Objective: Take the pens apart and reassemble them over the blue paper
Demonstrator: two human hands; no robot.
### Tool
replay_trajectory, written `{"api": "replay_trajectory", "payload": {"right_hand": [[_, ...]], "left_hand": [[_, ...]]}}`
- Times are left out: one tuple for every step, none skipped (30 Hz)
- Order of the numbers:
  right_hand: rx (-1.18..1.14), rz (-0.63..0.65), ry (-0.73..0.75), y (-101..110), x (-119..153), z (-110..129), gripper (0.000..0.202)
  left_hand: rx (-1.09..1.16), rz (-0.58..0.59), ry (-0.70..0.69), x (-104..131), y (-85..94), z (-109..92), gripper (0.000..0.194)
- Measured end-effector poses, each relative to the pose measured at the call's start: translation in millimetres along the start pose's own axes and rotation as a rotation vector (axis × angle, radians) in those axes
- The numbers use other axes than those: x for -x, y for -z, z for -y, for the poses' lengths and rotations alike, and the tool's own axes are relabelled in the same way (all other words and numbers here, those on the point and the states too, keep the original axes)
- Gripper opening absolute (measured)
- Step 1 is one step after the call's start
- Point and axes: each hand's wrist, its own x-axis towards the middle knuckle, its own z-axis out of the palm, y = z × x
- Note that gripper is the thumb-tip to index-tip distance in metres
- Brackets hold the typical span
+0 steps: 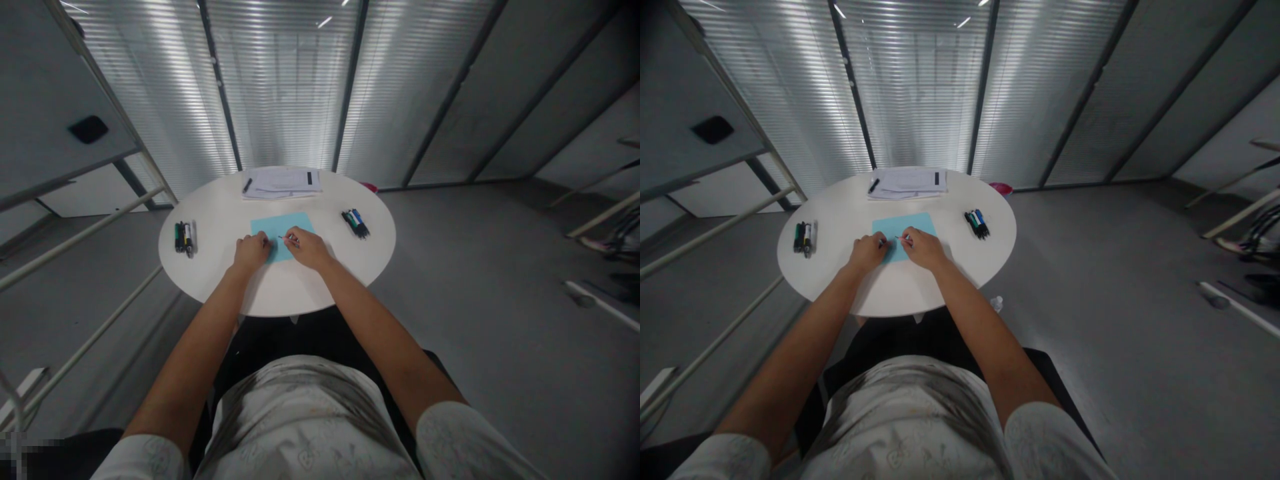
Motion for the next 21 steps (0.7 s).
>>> {"api": "replay_trajectory", "payload": {"right_hand": [[-0.001, 0.001, -0.005, 0, 0, 0, 0.016], [-0.003, 0.002, -0.009, 1, 0, 1, 0.016], [-0.004, 0.005, -0.012, 1, 0, 1, 0.016], [-0.005, 0.008, -0.013, 1, 0, 1, 0.016], [-0.006, 0.011, -0.011, 1, 0, 2, 0.016], [-0.008, 0.013, -0.01, 1, 0, 2, 0.016], [-0.01, 0.014, -0.01, 2, 0, 2, 0.016], [-0.012, 0.014, -0.01, 2, 1, 2, 0.016], [-0.014, 0.011, -0.009, 2, 1, 2, 0.016], [-0.016, 0.009, -0.008, 2, 1, 2, 0.016], [-0.017, 0.007, -0.008, 2, 1, 2, 0.017], [-0.016, 0.006, -0.008, 2, 1, 2, 0.017], [-0.015, 0.005, -0.008, 2, 1, 2, 0.017], [-0.013, 0.003, -0.007, 2, 1, 2, 0.018], [-0.011, 0.002, -0.006, 2, 1, 2, 0.018], [-0.009, 0.001, -0.003, 2, 1, 1, 0.018], [-0.007, 0.0, 0.0, 2, 1, 1, 0.018], [-0.007, 0.001, 0.003, 2, 1, 1, 0.018], [-0.007, 0.001, 0.005, 2, 1, 1, 0.018], [-0.008, 0.003, 0.005, 2, 1, 1, 0.018], [-0.009, 0.005, 0.005, 2, 1, 1, 0.018]], "left_hand": [[0.028, -0.004, -0.024, -1, -0.6, 1, 0.03], [0.064, -0.01, -0.049, -2, -1.3, 2, 0.027], [0.106, -0.019, -0.074, -3, -2.0, 3, 0.024], [0.15, -0.031, -0.095, -4, -2.8, 4, 0.022], [0.19, -0.045, -0.113, -5, -3.5, 5, 0.02], [0.225, -0.062, -0.124, -5, -4.2, 6, 0.019], [0.254, -0.08, -0.13, -6, -4.8, 7, 0.018], [0.28, -0.097, -0.131, -7, -5.4, 8, 0.018], [0.307, -0.112, -0.132, -7, -6.0, 8, 0.019], [0.333, -0.124, -0.132, -7, -6.6, 9, 0.02], [0.359, -0.135, -0.133, -8, -7.2, 9, 0.021], [0.384, -0.147, -0.134, -8, -7.9, 9, 0.022], [0.406, -0.16, -0.136, -8, -8.7, 10, 0.023], [0.425, -0.172, -0.139, -8, -9.6, 10, 0.024], [0.439, -0.179, -0.143, -9, -10.5, 10, 0.025], [0.451, -0.184, -0.144, -9, -11.2, 10, 0.026], [0.46, -0.185, -0.144, -9, -11.7, 10, 0.027], [0.47, -0.182, -0.142, -9, -12.0, 10, 0.028], [0.483, -0.176, -0.137, -8, -11.9, 10, 0.028], [0.504, -0.17, -0.127, -8, -11.6, 9, 0.03], [0.53, -0.166, -0.114, -7, -11.0, 8, 0.032]]}}
